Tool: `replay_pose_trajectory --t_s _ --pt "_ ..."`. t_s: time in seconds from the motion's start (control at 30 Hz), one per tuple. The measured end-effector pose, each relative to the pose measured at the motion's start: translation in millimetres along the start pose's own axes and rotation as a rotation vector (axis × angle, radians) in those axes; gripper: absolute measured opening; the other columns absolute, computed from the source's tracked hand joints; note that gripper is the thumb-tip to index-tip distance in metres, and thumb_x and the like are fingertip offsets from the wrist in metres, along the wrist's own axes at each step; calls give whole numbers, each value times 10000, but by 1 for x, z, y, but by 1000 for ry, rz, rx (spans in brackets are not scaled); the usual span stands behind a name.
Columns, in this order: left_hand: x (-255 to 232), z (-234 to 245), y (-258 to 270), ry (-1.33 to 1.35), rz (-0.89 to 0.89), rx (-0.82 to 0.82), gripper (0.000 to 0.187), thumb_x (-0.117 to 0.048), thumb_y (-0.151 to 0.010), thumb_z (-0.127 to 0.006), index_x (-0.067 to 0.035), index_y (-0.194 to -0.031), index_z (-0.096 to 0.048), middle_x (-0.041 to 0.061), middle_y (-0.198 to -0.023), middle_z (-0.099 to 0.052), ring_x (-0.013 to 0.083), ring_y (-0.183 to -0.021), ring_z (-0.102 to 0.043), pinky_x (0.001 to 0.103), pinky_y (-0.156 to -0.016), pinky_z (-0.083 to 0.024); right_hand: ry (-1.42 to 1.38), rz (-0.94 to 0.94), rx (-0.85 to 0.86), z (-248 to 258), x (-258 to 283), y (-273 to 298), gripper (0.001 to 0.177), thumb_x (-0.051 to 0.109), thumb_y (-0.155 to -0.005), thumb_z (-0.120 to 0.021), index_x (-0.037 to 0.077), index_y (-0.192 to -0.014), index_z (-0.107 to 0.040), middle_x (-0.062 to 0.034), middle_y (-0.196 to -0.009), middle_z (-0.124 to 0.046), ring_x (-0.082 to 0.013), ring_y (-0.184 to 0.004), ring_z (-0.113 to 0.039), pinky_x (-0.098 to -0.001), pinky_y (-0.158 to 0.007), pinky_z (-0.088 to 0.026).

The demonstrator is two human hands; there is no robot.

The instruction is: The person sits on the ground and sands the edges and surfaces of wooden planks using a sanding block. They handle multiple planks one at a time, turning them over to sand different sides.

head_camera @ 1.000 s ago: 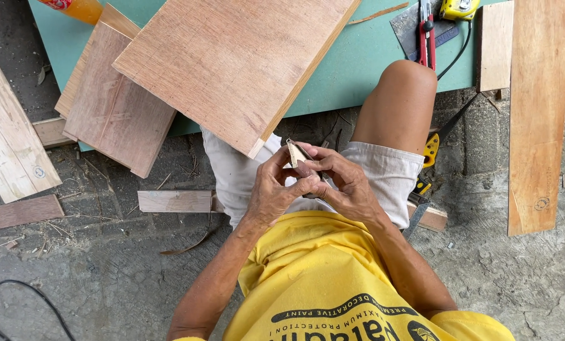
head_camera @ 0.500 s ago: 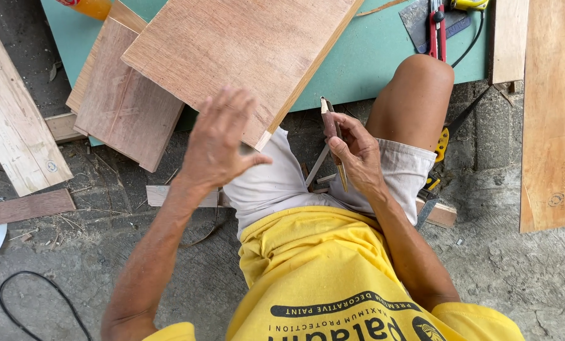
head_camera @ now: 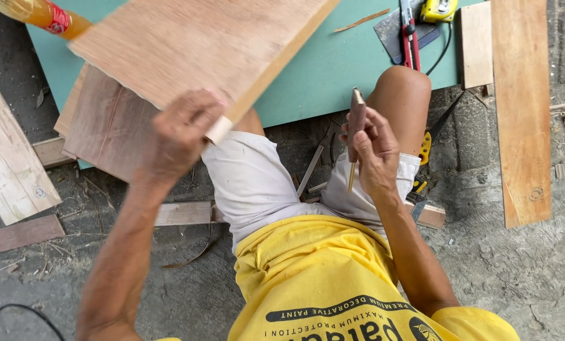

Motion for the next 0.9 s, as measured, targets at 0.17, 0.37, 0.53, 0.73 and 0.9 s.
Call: replay_pose_trajectory --t_s 0.17,0.37,0.53,0.73,0.9 --pt "19 81 -78 -119 -10 29 321 -31 -983 -920 -77 -1274 -793 91 -1242 -821 259 -1177 -766 458 -1048 -487 -42 58 9 4 37 -12 517 351 -1045 -641 96 -1468 -492 -110 -1239 -625 -198 -1063 -632 -351 -907 -576" --pt "40 138 -117 54 -31 -2 164 46 -1145 -944 41 -1279 -851 201 -1189 -844 277 -1004 -792 373 -871 -577 -54 90 -10 23 29 -21 512 304 -1044 -647 95 -1483 -488 -134 -1260 -647 -215 -1097 -668 -368 -953 -603" --pt "63 180 -123 362 103 148 138 142 -1300 -882 179 -1358 -762 295 -1340 -747 368 -1284 -712 429 -1123 -584 88 303 -83 46 61 -39 530 444 -1041 -670 113 -1427 -523 -121 -1290 -647 -204 -1132 -620 -364 -921 -568" --pt "114 151 -98 473 200 32 105 83 -1233 -816 131 -1241 -722 250 -1219 -707 331 -1175 -670 414 -1050 -552 -46 258 56 22 60 -53 412 346 -1091 -546 176 -1463 -496 -187 -1360 -596 -304 -1301 -565 -534 -1073 -531" --pt "101 88 -129 656 298 -70 103 13 -1153 -737 74 -1099 -674 196 -1074 -659 288 -1044 -619 395 -963 -513 -337 43 74 4 9 -42 484 420 -1045 -542 126 -1424 -477 -226 -1313 -649 -369 -1318 -606 -684 -972 -565"
Point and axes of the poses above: each hand's wrist, its own y-axis away from the middle knuckle, its own z-axis out of the back of the hand, x = y × z, the point moved 9 cm from there along -y, towards the middle knuckle
